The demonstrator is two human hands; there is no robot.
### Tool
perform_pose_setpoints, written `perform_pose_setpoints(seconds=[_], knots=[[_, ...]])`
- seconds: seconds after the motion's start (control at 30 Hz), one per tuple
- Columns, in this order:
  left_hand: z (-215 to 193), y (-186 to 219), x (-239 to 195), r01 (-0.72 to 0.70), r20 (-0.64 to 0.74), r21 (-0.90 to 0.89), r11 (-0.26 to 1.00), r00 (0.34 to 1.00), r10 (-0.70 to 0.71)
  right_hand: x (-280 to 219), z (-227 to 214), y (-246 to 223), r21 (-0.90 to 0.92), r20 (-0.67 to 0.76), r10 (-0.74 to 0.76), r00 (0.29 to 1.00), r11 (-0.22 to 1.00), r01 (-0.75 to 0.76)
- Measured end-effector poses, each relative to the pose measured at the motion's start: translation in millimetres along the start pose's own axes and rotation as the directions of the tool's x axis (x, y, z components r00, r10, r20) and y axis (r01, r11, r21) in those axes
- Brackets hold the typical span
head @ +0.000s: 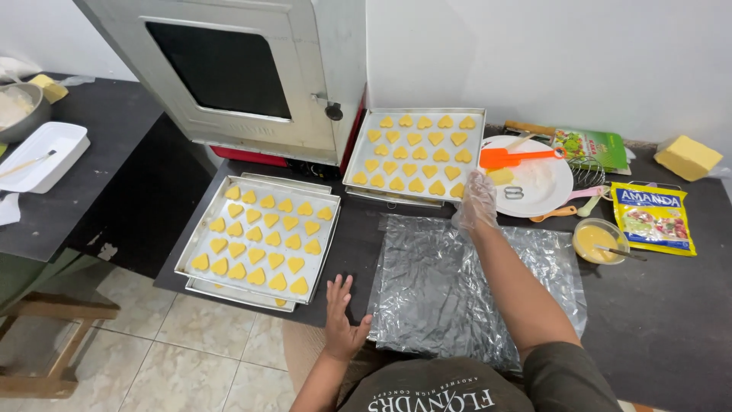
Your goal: The person brushes a yellow liquid onto heart-shaped cookies arranged on a baking tray. They repeatedly dip a brush into a small bowl and apply the liquid to each cookie, then place the tray aside and pick up another tray to continue.
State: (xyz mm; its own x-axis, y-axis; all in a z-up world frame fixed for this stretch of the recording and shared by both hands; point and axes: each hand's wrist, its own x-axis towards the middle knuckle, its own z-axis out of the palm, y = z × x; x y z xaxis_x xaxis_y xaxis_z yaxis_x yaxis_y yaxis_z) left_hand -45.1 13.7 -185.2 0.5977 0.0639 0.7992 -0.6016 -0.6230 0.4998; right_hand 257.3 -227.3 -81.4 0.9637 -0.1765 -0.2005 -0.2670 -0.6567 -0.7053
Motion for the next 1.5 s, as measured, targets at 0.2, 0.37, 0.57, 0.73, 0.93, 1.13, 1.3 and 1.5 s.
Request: perform_pose_setpoints(seconds=[0.2,0.37,0.57,0.73,0.93,1.13,1.3,1.5], knots=[[1,-3,0,0.03,0.015,0.003,1.0,0.999,-0.03,-54,-32,-24,0.62,-0.034,0.223,0.974,0.77,-0.154],[2,-3,3,0.05,0.048,0.028,0.998,0.998,-0.051,-101,-51,-48,0.775,0.002,0.261,0.965,0.609,-0.167],[0,2,7,0.066,0.058,0.031,0.997,0.996,-0.068,-110,-67,-62,0.526,0.002,0.156,0.988,0.84,-0.133],[-1,5,9,0.071,0.039,0.036,0.997,0.997,-0.073,-69,-47,-45,0.56,-0.022,0.119,0.993,0.824,-0.087],[-1,3,7,0.073,0.064,0.041,0.996,0.995,-0.076,-27,-14,-23,0.595,0.003,0.225,0.974,0.783,-0.183],[0,2,8,0.06,0.054,0.02,0.998,0.997,-0.061,-40,-16,-44,0.653,0.161,0.266,0.951,0.693,-0.304],[0,1,8,0.073,0.062,0.014,0.997,0.995,-0.074,4,9,-7,-0.262,0.044,-0.116,0.992,0.957,0.124],[0,1,8,0.069,0.055,0.021,0.997,0.996,-0.07,16,14,-1,-0.443,0.145,-0.15,0.978,0.874,0.2]])
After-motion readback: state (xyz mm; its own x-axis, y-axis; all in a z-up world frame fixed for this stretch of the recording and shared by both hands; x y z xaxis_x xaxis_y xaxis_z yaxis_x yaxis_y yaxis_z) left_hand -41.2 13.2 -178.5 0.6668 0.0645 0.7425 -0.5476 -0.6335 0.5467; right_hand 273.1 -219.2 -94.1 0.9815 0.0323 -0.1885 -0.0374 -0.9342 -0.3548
